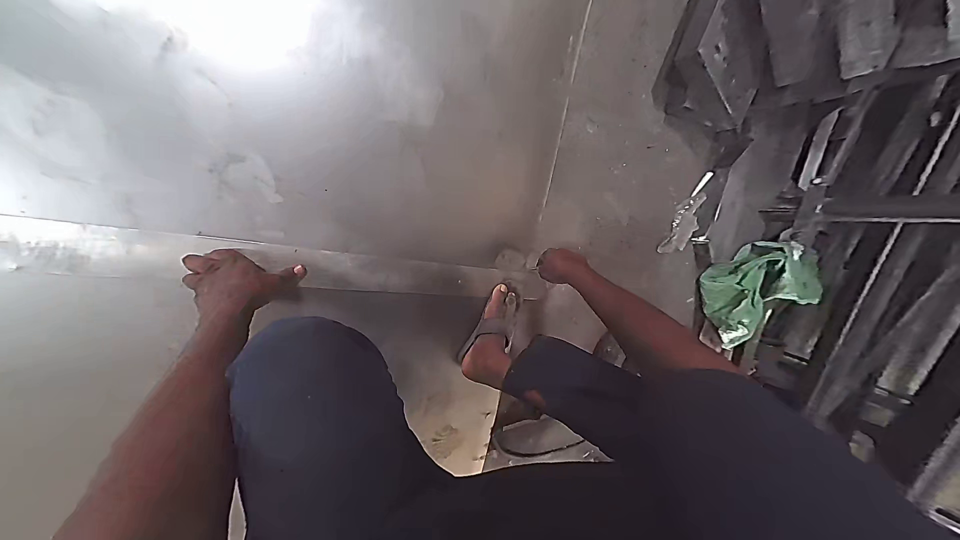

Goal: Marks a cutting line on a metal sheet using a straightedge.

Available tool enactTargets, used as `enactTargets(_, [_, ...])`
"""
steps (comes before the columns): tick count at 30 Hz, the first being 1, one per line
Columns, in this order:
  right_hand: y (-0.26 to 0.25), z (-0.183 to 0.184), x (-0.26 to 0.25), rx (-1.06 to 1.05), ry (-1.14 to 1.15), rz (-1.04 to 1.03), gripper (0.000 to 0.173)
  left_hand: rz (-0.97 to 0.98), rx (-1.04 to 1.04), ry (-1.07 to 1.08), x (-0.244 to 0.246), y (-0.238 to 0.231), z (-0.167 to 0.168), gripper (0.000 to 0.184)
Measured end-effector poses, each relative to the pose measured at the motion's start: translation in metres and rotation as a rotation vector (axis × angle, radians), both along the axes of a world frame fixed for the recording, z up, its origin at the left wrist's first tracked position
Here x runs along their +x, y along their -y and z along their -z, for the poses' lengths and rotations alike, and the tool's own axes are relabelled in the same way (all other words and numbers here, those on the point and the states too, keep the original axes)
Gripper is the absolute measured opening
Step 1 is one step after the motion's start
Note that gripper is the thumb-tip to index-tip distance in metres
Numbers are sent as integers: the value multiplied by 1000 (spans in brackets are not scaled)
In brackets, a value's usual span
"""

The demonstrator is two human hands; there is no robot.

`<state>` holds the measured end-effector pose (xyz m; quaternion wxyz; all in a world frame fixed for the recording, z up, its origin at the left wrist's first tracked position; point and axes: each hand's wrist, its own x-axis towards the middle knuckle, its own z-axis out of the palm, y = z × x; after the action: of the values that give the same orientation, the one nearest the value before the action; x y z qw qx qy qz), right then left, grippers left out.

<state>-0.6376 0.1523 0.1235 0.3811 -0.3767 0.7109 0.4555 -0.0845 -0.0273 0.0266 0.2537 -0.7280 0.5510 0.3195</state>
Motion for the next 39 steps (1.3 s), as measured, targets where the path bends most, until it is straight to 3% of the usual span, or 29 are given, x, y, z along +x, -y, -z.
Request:
enactTargets(6, [-14,5,3,-34,-58,107,29,10,5,22,0,-1,1,136])
enactTargets(18, [-14,10,10,-12,-82,129,28,12,0,2,2,-2,3,137])
enactTargets(25, [3,10,72,-16,-228,159,33,0,0,-2,-4,-1,-8,133])
enactTargets(39, [94,3,200,17,51,-77,32,-78,23,13,-9,2,-17,133])
